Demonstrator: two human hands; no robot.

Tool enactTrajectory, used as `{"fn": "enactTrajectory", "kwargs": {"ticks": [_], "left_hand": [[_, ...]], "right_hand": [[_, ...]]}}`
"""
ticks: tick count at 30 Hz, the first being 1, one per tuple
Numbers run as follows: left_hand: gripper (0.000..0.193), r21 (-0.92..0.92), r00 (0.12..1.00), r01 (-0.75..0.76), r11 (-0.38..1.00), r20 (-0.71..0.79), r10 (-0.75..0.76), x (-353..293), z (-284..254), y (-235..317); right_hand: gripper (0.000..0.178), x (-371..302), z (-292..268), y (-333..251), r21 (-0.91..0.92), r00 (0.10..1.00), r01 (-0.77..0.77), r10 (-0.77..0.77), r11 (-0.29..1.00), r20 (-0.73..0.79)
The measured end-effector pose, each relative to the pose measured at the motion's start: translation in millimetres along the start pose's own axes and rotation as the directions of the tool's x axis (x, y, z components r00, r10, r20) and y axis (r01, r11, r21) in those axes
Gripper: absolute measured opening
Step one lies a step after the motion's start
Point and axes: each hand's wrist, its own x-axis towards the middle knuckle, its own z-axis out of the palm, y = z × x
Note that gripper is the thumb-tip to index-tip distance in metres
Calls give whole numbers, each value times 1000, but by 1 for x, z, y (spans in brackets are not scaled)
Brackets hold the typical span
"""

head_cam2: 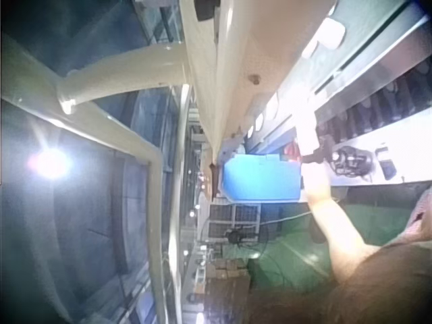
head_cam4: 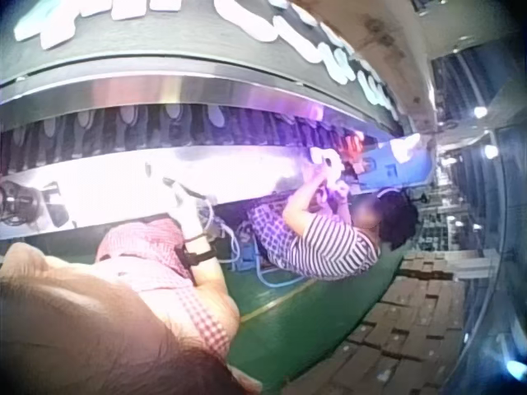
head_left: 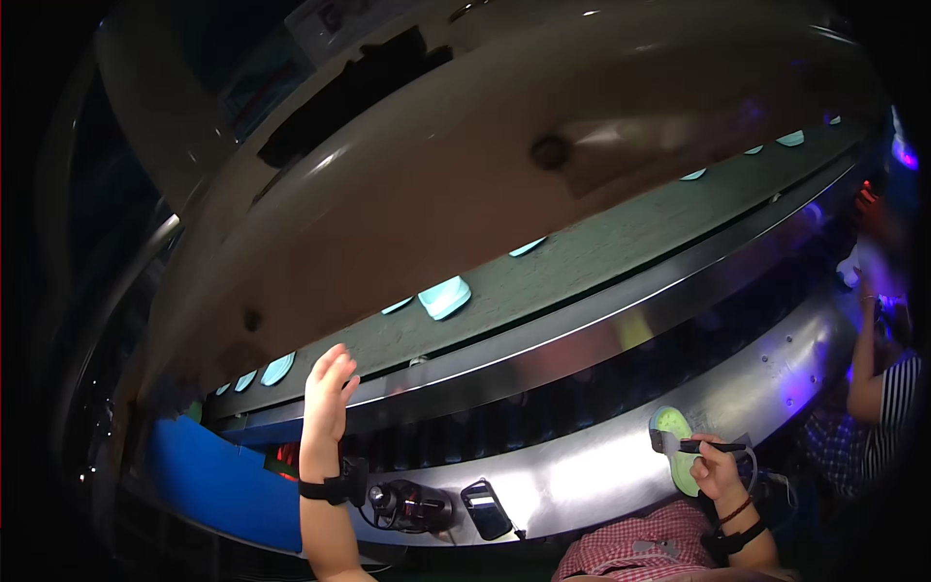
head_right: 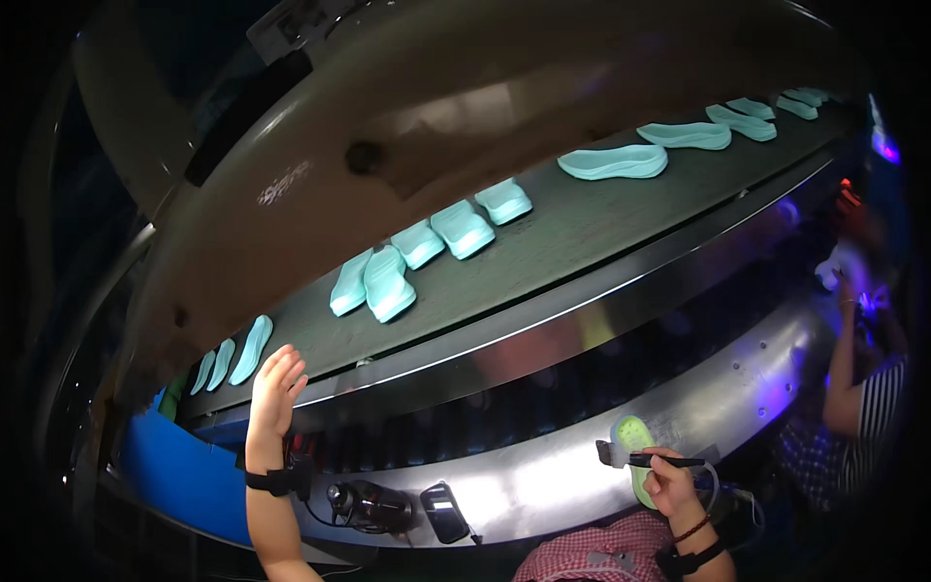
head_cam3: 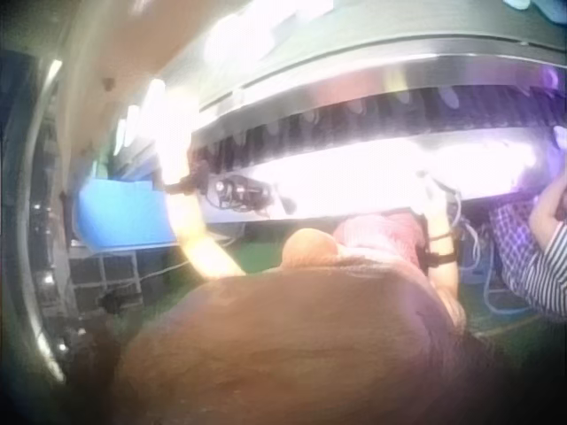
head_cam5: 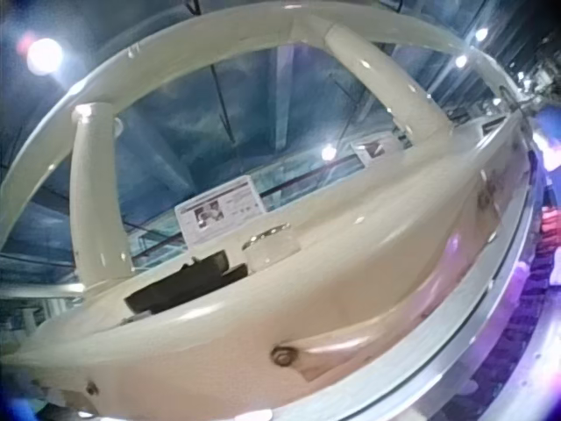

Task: The person picks up a shoe sole from a conveyor belt, applies liquid to it with a brush, and places it back on the belt, repeating the process for several soles.

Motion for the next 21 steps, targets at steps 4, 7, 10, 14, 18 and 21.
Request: {"fn": "enactTrajectory", "kwargs": {"ticks": [4, 7, 10, 14, 18, 21], "left_hand": [[56, 545, 959, -229, 806, 268, 91, 20, 58, 34], [68, 743, 924, -354, 568, 373, 88, 30, 98, 60], [79, 758, 871, -325, 565, 472, -133, 35, 128, 84], [79, 943, 943, -293, 155, 313, -118, 98, 110, 35], [77, 926, 943, -310, 216, 328, -53, 128, 126, 40], [76, 901, 935, -337, 274, 354, -16, 141, 146, 36]], "right_hand": [[15, 0, -4, 2, -24, 1000, -6, 5, 1000, -10], [16, 3, -6, 7, 13, 998, -41, 41, 999, -44], [16, 2, -16, 10, 34, 995, -58, 60, 998, -77], [16, 10, -19, 9, 51, 991, -107, 110, 993, -80], [16, 15, -16, 0, 20, 989, -125, 126, 992, -80], [17, 21, -16, 0, 21, 952, -174, 173, 985, -253]]}}
